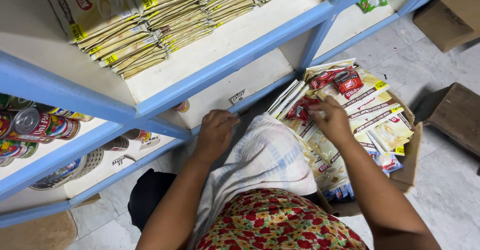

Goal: Stocking a low grocery shelf with coffee sachets and arranging canned goods.

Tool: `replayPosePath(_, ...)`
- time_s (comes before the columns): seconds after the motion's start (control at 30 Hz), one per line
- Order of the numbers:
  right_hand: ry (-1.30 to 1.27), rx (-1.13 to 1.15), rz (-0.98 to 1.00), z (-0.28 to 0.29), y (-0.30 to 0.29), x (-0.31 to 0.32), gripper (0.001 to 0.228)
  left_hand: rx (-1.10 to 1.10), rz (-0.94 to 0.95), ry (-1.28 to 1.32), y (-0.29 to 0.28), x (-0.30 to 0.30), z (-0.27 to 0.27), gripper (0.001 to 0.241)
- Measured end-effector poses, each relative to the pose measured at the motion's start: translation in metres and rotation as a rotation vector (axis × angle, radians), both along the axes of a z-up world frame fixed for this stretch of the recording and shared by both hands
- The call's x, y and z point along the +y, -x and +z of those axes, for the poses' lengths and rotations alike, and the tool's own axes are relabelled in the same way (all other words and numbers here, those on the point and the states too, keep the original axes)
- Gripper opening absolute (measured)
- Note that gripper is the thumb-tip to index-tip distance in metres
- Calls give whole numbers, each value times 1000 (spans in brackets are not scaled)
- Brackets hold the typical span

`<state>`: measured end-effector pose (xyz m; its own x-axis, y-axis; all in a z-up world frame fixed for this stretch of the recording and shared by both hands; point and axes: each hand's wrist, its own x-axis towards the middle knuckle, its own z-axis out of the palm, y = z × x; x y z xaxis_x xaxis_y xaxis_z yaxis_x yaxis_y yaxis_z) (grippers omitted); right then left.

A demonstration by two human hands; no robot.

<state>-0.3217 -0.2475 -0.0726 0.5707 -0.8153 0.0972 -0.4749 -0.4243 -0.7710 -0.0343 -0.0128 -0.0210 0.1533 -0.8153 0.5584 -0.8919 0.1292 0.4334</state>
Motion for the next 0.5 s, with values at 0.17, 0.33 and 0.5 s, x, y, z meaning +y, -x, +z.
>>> replayPosePath(0.17,262,67,184,-6,-39,0,19,132,-63,-149,-1,8,-15,28)
replayPosePath(0.33,220,123,130,-16,-30,-1,30,172,-30,-151,-8,19,-17,28)
replayPosePath(0.5,277,167,166,-41,-25,5,61,262,-13,-240,1,19,-24,26)
